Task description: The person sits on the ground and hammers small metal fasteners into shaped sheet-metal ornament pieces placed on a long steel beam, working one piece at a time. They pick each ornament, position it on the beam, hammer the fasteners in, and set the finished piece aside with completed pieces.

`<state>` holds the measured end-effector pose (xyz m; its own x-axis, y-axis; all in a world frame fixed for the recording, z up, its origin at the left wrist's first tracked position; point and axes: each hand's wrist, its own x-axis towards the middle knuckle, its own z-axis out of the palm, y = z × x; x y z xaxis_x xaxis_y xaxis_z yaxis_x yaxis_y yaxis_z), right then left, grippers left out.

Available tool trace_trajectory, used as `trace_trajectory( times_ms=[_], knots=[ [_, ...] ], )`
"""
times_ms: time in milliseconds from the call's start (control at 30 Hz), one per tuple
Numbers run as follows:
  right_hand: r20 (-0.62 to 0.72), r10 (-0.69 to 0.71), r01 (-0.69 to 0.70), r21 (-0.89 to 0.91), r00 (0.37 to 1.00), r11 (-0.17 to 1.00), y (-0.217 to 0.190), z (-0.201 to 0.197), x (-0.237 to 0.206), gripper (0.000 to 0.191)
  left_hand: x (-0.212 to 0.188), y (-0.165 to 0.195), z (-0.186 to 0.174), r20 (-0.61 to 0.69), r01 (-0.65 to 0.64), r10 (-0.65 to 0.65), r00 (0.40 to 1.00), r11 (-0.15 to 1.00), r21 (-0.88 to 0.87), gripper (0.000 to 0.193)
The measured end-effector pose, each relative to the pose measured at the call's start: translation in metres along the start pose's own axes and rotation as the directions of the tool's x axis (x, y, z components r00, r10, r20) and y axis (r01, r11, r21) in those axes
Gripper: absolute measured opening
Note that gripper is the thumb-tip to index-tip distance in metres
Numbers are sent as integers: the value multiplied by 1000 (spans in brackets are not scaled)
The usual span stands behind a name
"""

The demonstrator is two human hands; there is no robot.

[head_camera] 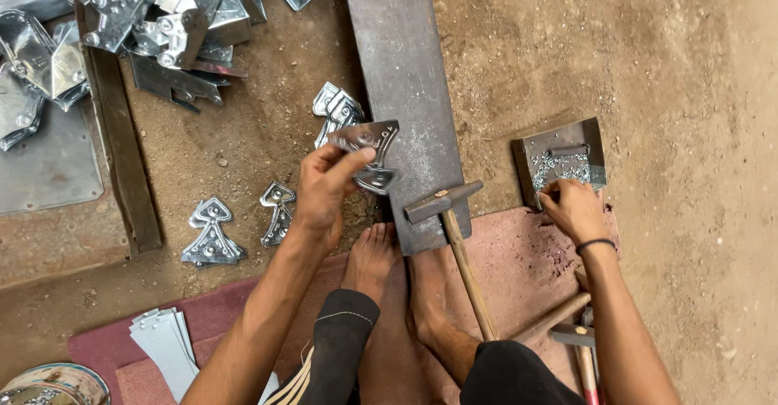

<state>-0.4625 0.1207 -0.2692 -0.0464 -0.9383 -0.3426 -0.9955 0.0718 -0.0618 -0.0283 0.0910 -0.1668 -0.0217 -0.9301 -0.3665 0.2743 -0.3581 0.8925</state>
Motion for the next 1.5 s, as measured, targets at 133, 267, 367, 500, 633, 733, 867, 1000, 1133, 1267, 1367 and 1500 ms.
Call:
trace_trajectory(
  times_ms=[133,267,367,500,633,733,867,1000,1133,1267,1367,1500],
  knots=[
    [71,31,-38,98,997,994,-5,0,10,30,8,4,7,38,134,-129,991,953,-270,28],
    [-82,176,-155,216,981,964,-1,4,1,26,6,1,8,38,36,-36,999,999,16,31],
    [-271,124,-74,189,955,979,3,8,-10,23,5,-6,6,-37,31,-27,999,993,112,25],
    [-401,74,-21,135,913,991,-5,2,-15,20,5,-12,4,-111,29,-21,994,997,65,21],
    [-502,62,68,236,863,969,-37,-21,-15,16,8,-9,3,-239,110,-40,970,952,287,28],
    [-607,-39,298,332,793,895,-79,-43,-25,18,10,-6,6,-281,158,-52,958,917,367,31],
    [-618,-197,550,453,761,701,-155,-65,-22,22,11,-7,6,-224,59,-35,974,993,101,26],
    [-603,-320,595,333,731,731,-206,-79,-20,28,13,-8,-5,-193,-4,-44,980,970,-242,23],
    [-597,-210,569,512,774,643,-221,-87,-21,23,15,-11,-15,-196,-3,-69,978,938,-345,21],
    [-436,-73,406,746,897,528,-222,-92,-19,18,17,-16,-19,-170,1,-67,983,933,-359,18],
    [-288,-18,247,786,957,566,-223,-92,-9,20,17,-19,-23,-170,22,-89,981,933,-358,17],
    [-277,-133,296,705,951,645,-221,-85,6,23,21,-23,-23,-162,45,-111,980,930,-364,16]
  ],
)
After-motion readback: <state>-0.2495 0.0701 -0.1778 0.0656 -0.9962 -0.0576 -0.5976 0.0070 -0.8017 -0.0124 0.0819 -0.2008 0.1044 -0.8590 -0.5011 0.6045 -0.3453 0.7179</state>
